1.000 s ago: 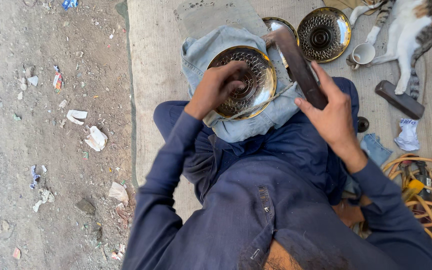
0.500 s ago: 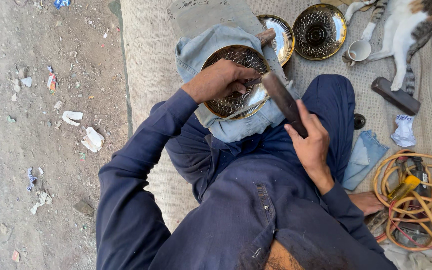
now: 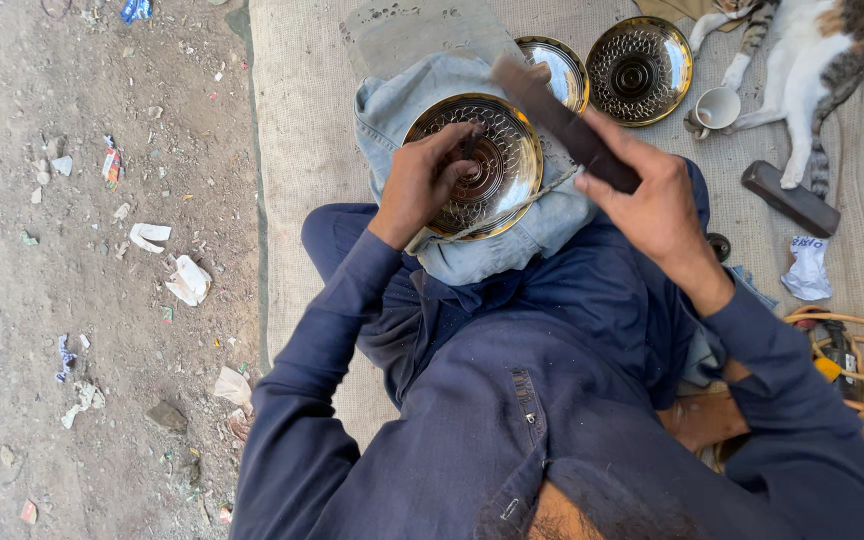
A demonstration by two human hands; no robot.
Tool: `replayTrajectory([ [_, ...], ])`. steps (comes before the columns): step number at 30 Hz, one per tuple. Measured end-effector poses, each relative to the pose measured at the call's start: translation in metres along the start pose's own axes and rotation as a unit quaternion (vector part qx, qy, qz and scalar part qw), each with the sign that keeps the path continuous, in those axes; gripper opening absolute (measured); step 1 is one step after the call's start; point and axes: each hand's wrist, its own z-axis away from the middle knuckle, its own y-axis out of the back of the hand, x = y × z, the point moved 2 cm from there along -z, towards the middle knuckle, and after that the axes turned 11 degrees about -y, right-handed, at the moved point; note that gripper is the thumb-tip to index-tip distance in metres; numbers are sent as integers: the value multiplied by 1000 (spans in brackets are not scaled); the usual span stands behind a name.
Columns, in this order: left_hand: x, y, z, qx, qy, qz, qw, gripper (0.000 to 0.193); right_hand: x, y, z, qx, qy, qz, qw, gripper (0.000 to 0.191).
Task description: The person sits cross-legged with a decorative brass plate resting on a cloth pad on their lap. They hold a small punch against the plate's patterned surface with one hand and strike it with a wooden mallet held in the other hand, working the design across the plate and repositioning the punch repeatedly.
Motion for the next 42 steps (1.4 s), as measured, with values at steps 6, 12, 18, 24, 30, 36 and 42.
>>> replayTrajectory([
  [6,10,-14,17,146,106,-17,984,44,-34,12,-42,-56,8,225,973,62],
  [12,24,-29,25,278,166,-58,944,40,-73,8,-58,-55,194,350,915,65],
  [18,35,-41,30,370,198,-74,905,31,-101,-2,-60,-52,304,464,831,63],
  [24,40,-49,32,432,167,-53,885,38,-119,-8,-60,-3,384,518,765,66],
  [30,32,-52,32,436,192,-37,879,32,-121,-9,-55,-12,330,570,752,58],
  [36,35,-52,32,421,187,-49,886,31,-109,1,-56,54,365,557,744,56],
  [42,34,-53,28,416,162,-83,891,34,-103,0,-59,58,400,540,738,54],
])
